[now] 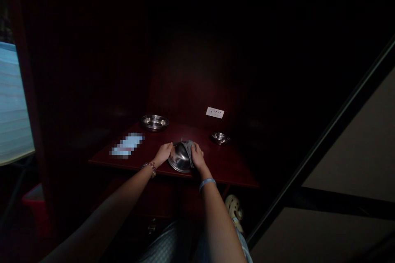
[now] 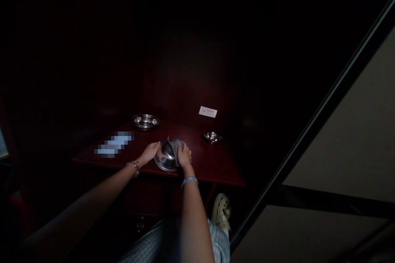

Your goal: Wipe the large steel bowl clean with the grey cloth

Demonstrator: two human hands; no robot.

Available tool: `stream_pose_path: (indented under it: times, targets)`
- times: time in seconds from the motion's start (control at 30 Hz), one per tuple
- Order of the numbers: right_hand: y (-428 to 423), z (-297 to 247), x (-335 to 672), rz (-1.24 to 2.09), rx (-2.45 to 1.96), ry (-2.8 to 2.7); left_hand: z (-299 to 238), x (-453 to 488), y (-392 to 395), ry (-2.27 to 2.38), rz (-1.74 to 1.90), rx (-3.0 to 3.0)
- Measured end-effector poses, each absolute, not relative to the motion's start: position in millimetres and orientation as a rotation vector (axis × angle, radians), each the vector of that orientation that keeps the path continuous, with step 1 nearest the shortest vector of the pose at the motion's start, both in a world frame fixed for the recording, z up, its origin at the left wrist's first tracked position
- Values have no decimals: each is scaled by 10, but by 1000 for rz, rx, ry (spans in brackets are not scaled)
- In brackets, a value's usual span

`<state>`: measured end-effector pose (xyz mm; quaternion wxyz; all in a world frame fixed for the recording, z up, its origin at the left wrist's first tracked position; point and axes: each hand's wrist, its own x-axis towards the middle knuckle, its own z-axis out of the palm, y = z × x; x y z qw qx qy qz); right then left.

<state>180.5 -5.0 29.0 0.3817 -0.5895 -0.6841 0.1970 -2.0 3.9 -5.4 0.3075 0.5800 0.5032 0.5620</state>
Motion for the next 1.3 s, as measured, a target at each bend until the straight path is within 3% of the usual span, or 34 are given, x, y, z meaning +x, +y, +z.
stream_pose_path:
  times: [0.73, 1.3]
  targets:
    - [-232, 356, 1709, 126, -1453, -1708, -27, -8, -18, 1360, 1510, 1528]
    - [-213, 341, 1740, 118, -1450, -1784, -25, -17, 1, 1377, 1502, 1550]
